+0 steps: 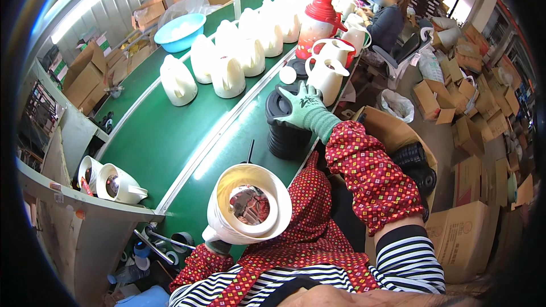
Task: The person assembles white pitchers by inserting black lids and internal components. They pick up each pitcher, insert the parts, and place the finished unit on the conveyor belt.
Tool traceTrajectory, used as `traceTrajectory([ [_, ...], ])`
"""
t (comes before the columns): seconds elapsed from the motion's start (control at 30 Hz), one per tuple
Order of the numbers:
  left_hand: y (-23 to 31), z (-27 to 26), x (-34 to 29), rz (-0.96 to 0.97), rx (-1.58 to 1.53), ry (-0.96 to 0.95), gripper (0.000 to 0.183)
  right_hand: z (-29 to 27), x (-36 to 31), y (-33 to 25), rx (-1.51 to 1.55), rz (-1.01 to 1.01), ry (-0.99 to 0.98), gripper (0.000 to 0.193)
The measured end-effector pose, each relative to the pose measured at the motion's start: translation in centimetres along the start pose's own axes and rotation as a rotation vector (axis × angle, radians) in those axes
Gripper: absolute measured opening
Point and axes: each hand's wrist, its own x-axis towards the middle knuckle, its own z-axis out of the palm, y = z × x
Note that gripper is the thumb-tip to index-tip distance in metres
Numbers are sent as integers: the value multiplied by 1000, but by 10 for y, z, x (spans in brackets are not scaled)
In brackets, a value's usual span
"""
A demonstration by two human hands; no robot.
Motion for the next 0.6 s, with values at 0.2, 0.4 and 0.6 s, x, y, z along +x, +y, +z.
traceTrajectory([
  [0.2, 5, 8, 6, 15, 41, -38, 50, -1, -14, 2, 114, -8, 192, 93],
  [0.4, 4, 38, 22, 32, 132, -154, 50, -44, -160, 2, 916, -342, 320, 98],
  [0.6, -17, 79, 26, 43, 230, -245, 51, -29, -272, 11, 899, -195, 299, 100],
])
